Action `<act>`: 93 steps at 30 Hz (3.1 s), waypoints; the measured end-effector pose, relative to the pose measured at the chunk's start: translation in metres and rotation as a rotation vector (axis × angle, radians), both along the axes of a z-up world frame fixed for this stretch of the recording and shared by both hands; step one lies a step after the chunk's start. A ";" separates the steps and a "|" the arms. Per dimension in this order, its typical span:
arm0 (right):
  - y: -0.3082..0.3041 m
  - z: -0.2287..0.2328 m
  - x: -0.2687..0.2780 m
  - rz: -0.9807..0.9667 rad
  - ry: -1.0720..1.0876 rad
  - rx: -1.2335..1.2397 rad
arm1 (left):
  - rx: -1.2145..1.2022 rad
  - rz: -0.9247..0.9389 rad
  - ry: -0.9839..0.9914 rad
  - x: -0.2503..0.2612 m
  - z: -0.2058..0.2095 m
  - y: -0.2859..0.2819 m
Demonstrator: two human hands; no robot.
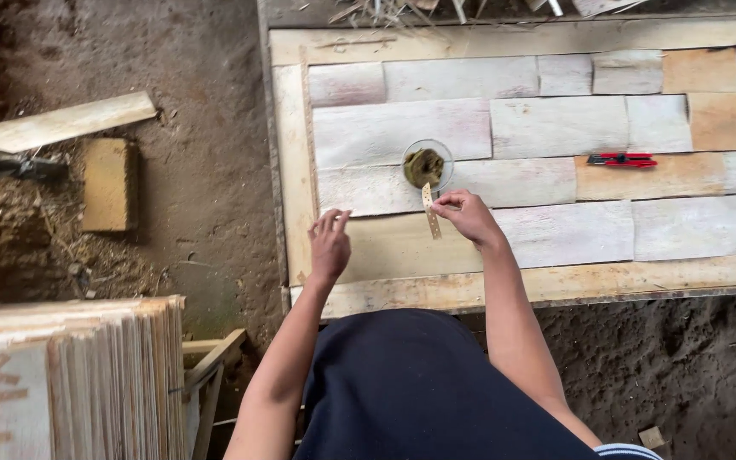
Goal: Applying adhesive and tape to the edges of wooden panels in a workshop
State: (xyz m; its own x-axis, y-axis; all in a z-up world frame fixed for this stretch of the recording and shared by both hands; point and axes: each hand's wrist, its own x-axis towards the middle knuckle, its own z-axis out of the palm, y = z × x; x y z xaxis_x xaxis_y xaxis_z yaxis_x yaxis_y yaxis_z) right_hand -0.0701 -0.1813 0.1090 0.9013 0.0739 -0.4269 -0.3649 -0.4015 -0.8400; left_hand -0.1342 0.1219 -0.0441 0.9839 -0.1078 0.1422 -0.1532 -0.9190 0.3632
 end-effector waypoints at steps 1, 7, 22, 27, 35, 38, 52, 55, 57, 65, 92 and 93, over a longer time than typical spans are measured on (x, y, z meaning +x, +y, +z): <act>0.013 0.002 -0.005 0.011 0.004 0.001 | 0.001 0.011 0.004 -0.013 -0.005 0.014; 0.088 -0.013 -0.037 0.262 0.076 -0.008 | -0.024 0.205 -0.007 -0.088 -0.010 0.075; 0.241 -0.083 -0.109 0.883 0.049 -0.351 | -0.069 0.172 -0.056 -0.193 -0.004 0.123; 0.262 -0.171 -0.097 1.145 -0.067 -0.744 | -0.072 0.124 -0.048 -0.206 -0.016 0.131; 0.272 -0.189 -0.074 1.245 -0.232 -0.985 | 0.001 0.029 -0.041 -0.214 0.016 0.117; 0.278 -0.197 -0.069 1.271 -0.286 -1.009 | 0.054 0.005 -0.012 -0.215 0.016 0.111; 0.308 -0.190 -0.061 1.427 -0.421 -1.145 | 0.123 0.043 0.066 -0.208 0.060 0.101; 0.311 -0.184 -0.060 1.425 -0.433 -1.181 | 0.117 0.049 0.049 -0.204 0.049 0.097; 0.311 -0.186 -0.058 1.426 -0.442 -1.195 | 0.141 0.039 0.033 -0.202 0.025 0.093; 0.310 -0.183 -0.061 1.418 -0.493 -1.176 | 0.179 0.022 0.032 -0.195 0.026 0.091; 0.286 -0.193 -0.046 1.134 -0.585 -0.911 | 0.222 -0.044 0.104 -0.174 0.015 0.095; 0.284 -0.196 -0.046 1.112 -0.595 -0.895 | 0.221 -0.049 0.112 -0.174 0.014 0.096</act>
State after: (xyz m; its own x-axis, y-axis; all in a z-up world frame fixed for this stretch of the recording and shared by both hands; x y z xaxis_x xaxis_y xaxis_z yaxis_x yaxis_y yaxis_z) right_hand -0.1165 0.1030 -0.0869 0.6169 0.7246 -0.3073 0.7376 -0.6685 -0.0957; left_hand -0.3085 0.2176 -0.0299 0.9850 -0.1725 0.0008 -0.1700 -0.9704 0.1716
